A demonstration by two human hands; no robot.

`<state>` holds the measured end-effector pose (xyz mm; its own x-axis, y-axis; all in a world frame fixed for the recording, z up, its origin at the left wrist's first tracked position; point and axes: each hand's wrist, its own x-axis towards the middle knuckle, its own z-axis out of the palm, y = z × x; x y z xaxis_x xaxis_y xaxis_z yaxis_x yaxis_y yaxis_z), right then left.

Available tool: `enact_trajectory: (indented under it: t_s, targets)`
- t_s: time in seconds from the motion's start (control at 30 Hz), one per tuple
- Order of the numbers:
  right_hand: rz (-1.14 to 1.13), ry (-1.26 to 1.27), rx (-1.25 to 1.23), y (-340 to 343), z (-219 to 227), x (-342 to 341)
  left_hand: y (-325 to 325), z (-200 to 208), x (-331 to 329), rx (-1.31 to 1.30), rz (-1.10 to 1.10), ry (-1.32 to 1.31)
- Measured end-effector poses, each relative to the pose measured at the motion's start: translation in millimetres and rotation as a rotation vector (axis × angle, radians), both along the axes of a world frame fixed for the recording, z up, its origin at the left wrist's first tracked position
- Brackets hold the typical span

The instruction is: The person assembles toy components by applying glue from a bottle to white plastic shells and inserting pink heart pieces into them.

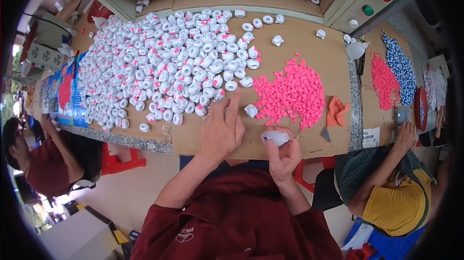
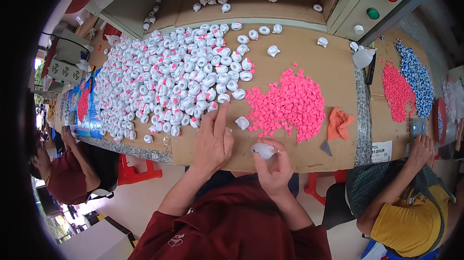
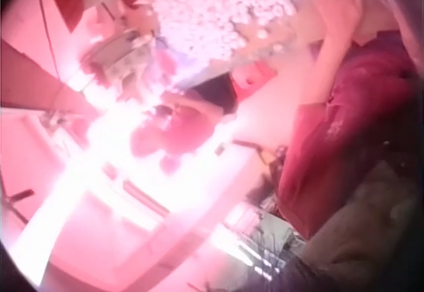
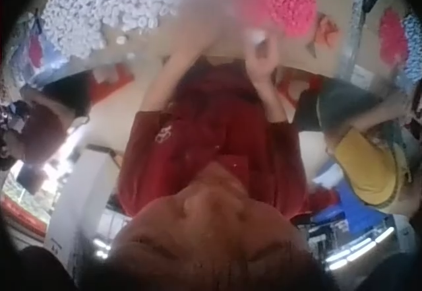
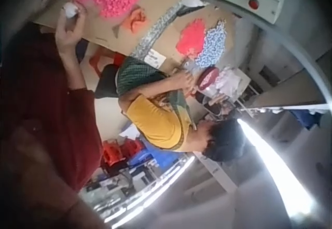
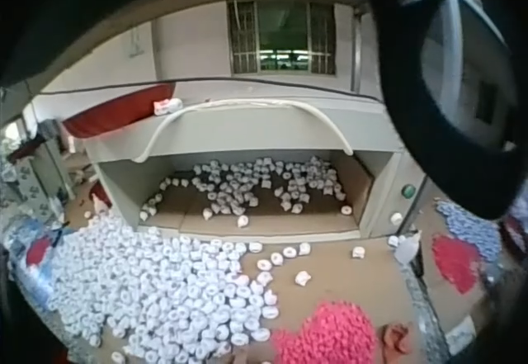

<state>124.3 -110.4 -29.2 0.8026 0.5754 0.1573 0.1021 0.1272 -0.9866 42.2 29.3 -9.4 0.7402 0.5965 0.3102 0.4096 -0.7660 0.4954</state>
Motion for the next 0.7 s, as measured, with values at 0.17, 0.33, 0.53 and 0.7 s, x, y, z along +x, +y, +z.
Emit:
enact_trajectory:
  t_s: [0.17, 0.33, 0.53, 0.7]
  targets:
    - [0.011, -0.055, -0.043, -0.6, -2.1, 0.7, 9.0, -7.1, -3.9, -0.042, 0.043, -0.373]
    - [0.075, -0.045, 0.026, -0.3, -1.6, 3.8, -2.5, 23.2, -24.1, -1.044, 0.184, -0.677]
    - [0.104, -0.173, -0.215, -6.6, 10.3, 2.1, -1.8, 38.2, -38.5, -1.944, 0.137, -0.71]
    - [0.107, -0.185, -0.106, -16.4, 29.1, -5.0, -19.2, 37.9, -52.7, -1.993, -0.06, -0.607]
